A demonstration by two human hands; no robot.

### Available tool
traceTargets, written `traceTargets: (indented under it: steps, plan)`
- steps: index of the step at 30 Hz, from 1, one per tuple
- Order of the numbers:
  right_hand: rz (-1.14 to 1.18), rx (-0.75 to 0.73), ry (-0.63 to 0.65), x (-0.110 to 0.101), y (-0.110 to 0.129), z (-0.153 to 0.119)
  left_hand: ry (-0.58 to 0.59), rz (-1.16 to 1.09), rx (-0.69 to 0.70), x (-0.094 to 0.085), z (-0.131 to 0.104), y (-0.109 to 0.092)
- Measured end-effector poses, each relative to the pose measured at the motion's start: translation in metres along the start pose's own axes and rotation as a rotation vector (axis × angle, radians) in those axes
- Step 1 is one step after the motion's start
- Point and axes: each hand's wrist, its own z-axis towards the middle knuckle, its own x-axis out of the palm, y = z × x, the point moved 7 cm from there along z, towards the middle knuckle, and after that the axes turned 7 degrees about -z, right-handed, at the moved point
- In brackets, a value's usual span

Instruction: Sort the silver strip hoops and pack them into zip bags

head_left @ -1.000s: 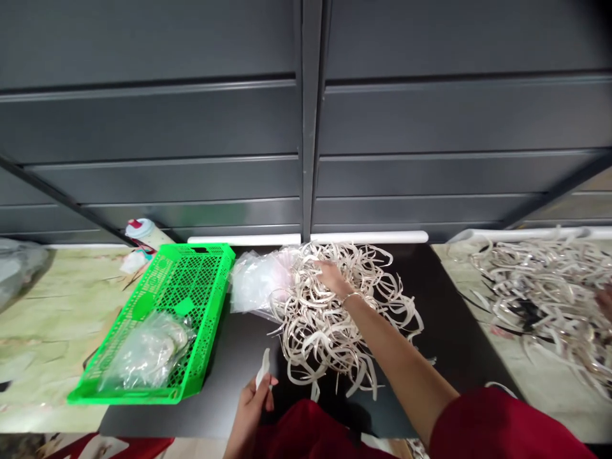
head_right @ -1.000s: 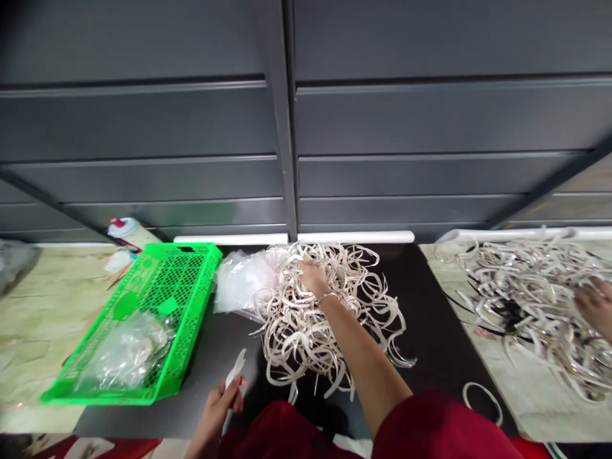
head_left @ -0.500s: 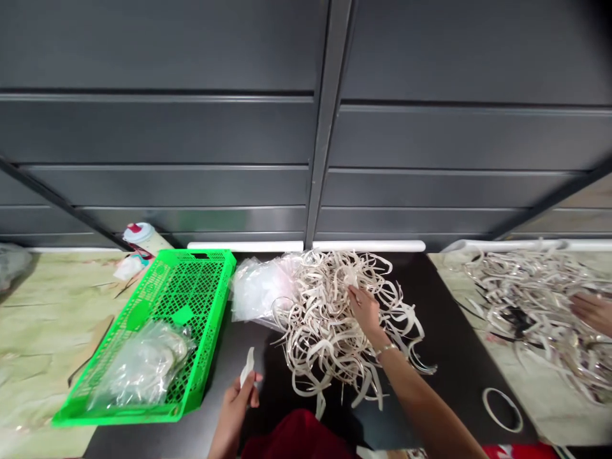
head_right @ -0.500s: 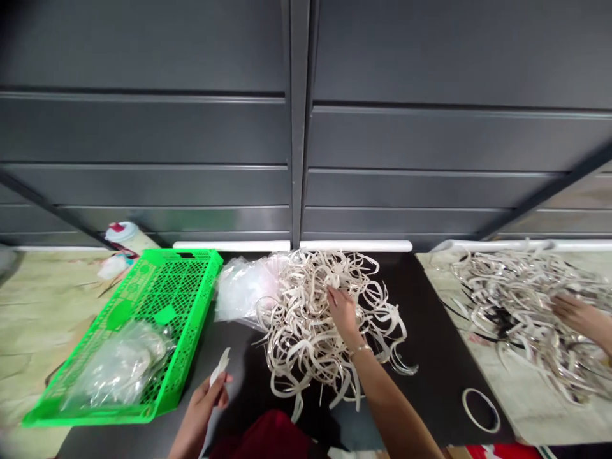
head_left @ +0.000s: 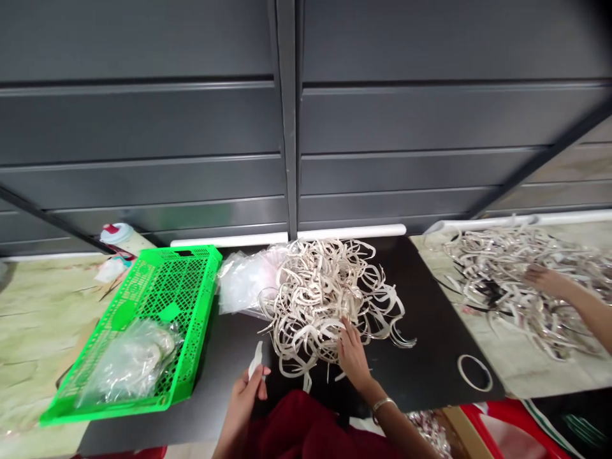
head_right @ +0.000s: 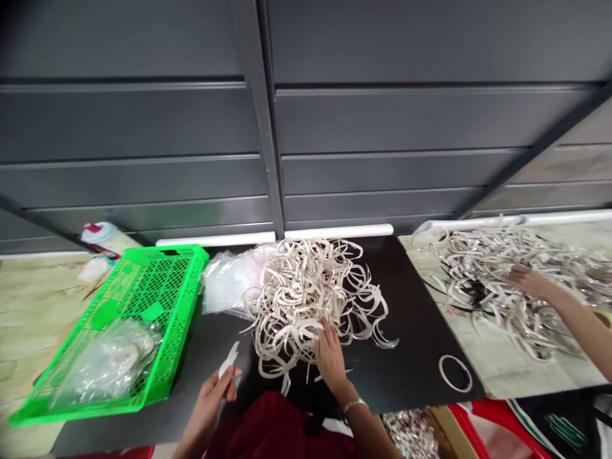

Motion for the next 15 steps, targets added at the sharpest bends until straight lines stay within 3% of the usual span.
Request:
traceTargets:
  steps: [6, 10, 13, 15]
  plan:
    - [0.105, -0.016, 0.040, -0.030, 0.055, 0.021, 0.125, -0.248, -0.090, 0.037, -0.009, -0.005]
    - [0.187, -0.173, 0.074, -0.041, 0.105, 0.022, 0.225, -0.397, -0.210, 0.066, -0.010, -0.004]
    - [0.221, -0.354, 0.125, -0.044, 0.135, 0.012, 0.229, -0.454, -0.233, 0.070, -0.005, -0.010]
    - [0.243, -0.425, 0.175, -0.043, 0.144, 0.006, 0.165, -0.459, -0.186, 0.061, -0.001, -0.018]
